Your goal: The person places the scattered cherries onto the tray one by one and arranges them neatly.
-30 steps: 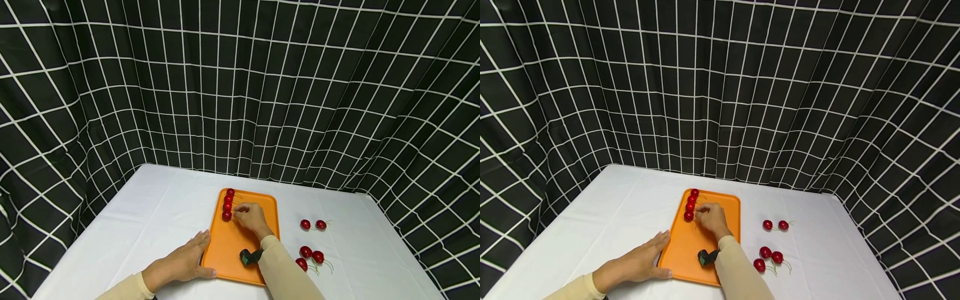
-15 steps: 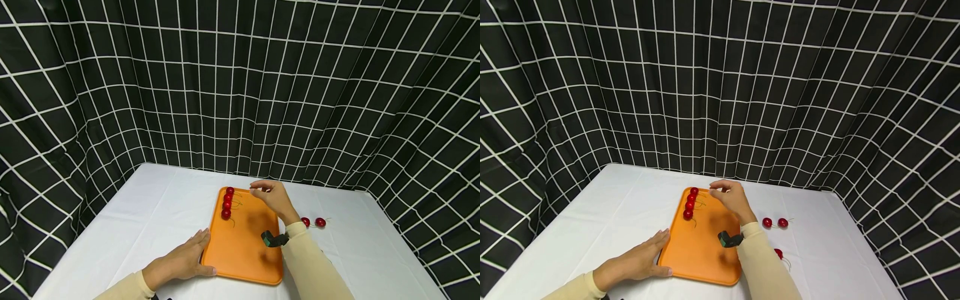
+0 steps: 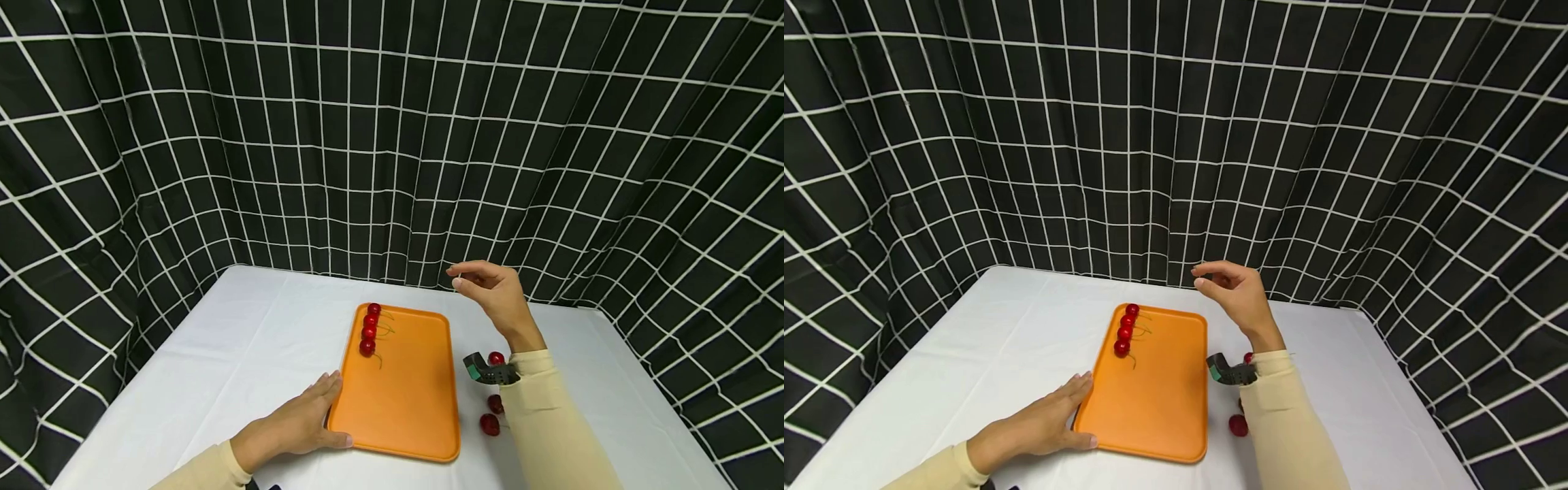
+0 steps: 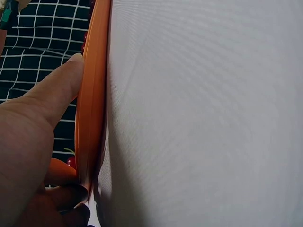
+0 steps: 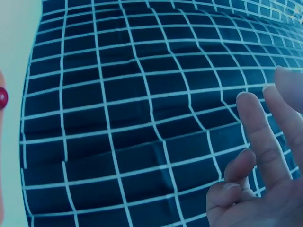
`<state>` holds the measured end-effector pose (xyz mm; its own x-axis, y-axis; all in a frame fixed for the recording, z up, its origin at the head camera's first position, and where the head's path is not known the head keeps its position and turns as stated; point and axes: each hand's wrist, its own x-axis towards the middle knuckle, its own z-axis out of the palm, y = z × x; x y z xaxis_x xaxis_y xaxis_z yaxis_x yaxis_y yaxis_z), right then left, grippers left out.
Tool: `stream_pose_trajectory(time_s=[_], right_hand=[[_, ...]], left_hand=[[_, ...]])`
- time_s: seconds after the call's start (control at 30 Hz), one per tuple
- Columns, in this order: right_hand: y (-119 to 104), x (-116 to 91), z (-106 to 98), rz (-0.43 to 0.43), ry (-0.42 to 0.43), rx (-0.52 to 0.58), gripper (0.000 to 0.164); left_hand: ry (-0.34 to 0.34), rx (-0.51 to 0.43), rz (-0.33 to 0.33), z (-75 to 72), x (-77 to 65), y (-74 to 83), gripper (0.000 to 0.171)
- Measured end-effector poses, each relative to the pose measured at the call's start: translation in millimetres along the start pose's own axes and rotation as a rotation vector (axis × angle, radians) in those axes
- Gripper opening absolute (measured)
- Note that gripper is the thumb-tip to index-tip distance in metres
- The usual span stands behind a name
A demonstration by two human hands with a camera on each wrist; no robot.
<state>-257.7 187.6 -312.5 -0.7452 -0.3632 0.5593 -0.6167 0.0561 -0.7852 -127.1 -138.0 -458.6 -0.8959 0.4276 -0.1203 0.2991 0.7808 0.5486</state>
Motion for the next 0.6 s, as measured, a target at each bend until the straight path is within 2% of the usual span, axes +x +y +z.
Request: stream_pose_trajectory(time_s=[0.17,0.33,0.6], right_hand=[[6.8,-4.7,-20.7,-0.007,0.036,-0.021,0.021],[24.5,-20.1,-56.9,0.08,0.127,-0.035,0.026],[60.1,-49.2,-108.0,0.224,0.22,0.109,0.03]], left_hand=[[0.001,-0.005,0.002,1.4,-1.0,0.0,0.11],[-0.002,0.002,0.008,4.4,-1.2,-0.7,0.11],[0.002,0.039,0.0,1.7,-0.2,-4.7,0.111]])
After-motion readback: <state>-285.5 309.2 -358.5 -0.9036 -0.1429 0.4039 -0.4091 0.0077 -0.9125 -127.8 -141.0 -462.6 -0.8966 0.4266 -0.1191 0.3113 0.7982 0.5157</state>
